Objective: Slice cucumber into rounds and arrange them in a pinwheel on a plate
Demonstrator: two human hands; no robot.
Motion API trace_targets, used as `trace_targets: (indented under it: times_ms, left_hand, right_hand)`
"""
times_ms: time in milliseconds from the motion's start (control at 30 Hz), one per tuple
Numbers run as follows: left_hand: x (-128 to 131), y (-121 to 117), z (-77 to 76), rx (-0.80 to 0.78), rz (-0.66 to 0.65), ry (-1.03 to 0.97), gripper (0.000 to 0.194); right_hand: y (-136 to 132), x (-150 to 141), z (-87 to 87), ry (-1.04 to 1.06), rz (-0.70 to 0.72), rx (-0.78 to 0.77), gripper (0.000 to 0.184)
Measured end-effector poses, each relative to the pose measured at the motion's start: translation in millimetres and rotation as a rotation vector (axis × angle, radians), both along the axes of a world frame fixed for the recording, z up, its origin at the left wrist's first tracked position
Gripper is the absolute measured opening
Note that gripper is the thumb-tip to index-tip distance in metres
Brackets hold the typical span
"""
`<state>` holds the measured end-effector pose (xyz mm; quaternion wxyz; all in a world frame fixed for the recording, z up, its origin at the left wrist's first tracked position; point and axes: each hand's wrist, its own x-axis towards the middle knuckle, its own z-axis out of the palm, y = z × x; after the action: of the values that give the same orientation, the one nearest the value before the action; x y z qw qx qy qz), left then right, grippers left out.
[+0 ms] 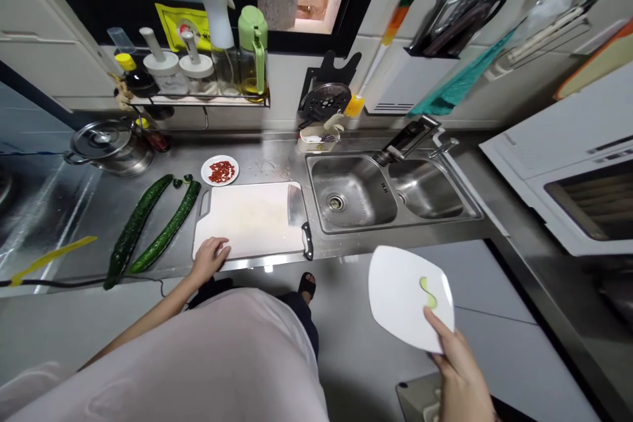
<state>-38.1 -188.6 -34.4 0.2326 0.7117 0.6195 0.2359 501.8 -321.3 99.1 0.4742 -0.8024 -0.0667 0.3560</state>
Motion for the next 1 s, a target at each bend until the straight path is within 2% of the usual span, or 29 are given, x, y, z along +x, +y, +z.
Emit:
trace_targets:
  times_ms: [67,133,233,300,400,433,467,533,600,700,733,833,900,1000]
  left_hand:
    - [0.7,0.5,3.2,-0.016,0.028,-0.012,0.032]
    - [10.0,1.8,13.3,-0.071,0.063,-0.062,0.032]
    - [52.1,3.9,46.1,-0.28,-0.001,-0.325,0.039]
    - [97.5,5.4,76.4,-0.437,-0.177,-0.57,0.048]
    - [169.5,9.4,117.1,-0.563,-0.566,-0.773,0.079]
    - [188.9,11.3,126.1,-0.574,-0.619,-0.785,0.085]
    - [204.3,13.2,132.1,-0.558,-0.62,-0.786,0.084]
    - [222.0,16.7,136.4,-0.447,-0.537,-0.72,0.067]
    - [225.1,19.3,133.8,-0.376,-0.463,-0.68,0.058]
    - [217.2,23.4,127.8,-0.334,-0.425,-0.692,0.054]
    - [214.1,25.7,126.5,-0.322,-0.417,-0.7,0.053]
    - [207.0,36.1,124.4,-0.305,-0.385,-0.728,0.051]
    - [203.2,44.6,122.2,-0.317,-0.37,-0.753,0.052]
    - [197.3,55.3,114.2,-0.346,-0.348,-0.79,0.053]
  right_hand:
    - [23.5,8.7,-17.3,0.119,-0.015,-0.099,0.035]
    - [38.3,7.3,-31.6,0.174,0.021,-0.071,0.034]
    - [51.6,-15.7,-51.2,0.196,0.041,0.04,0.034]
    - [58.1,-39.6,-62.9,0.183,0.044,0.124,0.037]
    - [65.9,-73.3,-73.5,0.194,0.099,0.195,0.045]
    - [68.4,-81.3,-74.3,0.221,0.142,0.209,0.05]
    - [71.3,-87.2,-73.4,0.247,0.194,0.209,0.055]
    - [79.7,-92.9,-67.3,0.241,0.29,0.176,0.066]
    - [93.3,-93.7,-56.6,0.094,0.368,0.135,0.078]
    - [124.2,-96.8,-38.8,-0.452,0.471,0.147,0.103]
    - [136.1,-100.2,-34.1,-0.608,0.521,0.143,0.103]
    - [170.1,-116.6,-28.1,-0.888,0.695,0.081,0.092]
    - [189.1,-127.7,-31.9,-0.967,0.717,0.035,0.077]
    - [212.6,-133.5,-48.2,-0.986,0.695,0.018,0.061]
